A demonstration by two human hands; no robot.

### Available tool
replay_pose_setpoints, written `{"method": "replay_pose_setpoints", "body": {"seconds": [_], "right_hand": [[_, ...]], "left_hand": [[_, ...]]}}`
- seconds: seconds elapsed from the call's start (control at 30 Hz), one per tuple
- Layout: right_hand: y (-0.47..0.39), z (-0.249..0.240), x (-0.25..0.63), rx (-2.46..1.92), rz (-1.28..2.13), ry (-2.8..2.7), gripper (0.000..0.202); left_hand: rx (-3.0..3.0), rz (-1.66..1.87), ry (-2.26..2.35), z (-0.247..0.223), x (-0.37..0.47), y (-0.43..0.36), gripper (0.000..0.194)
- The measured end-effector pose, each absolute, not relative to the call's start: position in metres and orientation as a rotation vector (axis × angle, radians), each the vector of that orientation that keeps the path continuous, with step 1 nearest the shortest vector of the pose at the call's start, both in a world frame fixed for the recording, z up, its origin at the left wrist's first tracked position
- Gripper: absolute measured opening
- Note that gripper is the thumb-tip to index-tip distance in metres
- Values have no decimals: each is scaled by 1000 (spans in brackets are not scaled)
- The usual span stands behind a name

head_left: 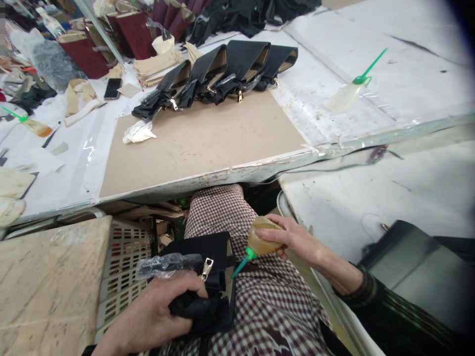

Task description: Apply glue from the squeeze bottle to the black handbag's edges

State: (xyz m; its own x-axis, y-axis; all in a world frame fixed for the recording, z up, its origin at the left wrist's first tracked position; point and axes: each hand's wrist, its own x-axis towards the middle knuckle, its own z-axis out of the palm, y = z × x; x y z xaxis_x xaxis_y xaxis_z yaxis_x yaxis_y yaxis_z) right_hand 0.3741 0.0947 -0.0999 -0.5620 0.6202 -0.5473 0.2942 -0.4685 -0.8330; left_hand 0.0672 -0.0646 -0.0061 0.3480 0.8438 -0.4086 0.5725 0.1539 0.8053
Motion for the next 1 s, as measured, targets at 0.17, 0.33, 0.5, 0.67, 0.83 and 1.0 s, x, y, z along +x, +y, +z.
{"method": "replay_pose_setpoints", "body": {"seconds": [0.17,0.33,0.5,0.67,0.83,1.0], "right_hand": [[84,-85,377,-1184,2244,-1326,32],[62,-66,378,-1094,2310,-1183,33],[51,-65,382,-1088,2308,-1147,38],[65,-79,390,-1331,2071,-1386,44],[74,-87,389,-1428,1951,-1525,44],[76,-88,387,-1447,1925,-1515,46]], "left_hand": [[1564,363,1348,-8,66,-66,45],[1582,384,1354,-9,66,-67,45],[1601,433,1359,-7,65,-64,47],[1601,436,1346,-7,64,-65,46],[1580,421,1353,-7,64,-65,46],[1594,433,1365,-6,64,-66,46]]}}
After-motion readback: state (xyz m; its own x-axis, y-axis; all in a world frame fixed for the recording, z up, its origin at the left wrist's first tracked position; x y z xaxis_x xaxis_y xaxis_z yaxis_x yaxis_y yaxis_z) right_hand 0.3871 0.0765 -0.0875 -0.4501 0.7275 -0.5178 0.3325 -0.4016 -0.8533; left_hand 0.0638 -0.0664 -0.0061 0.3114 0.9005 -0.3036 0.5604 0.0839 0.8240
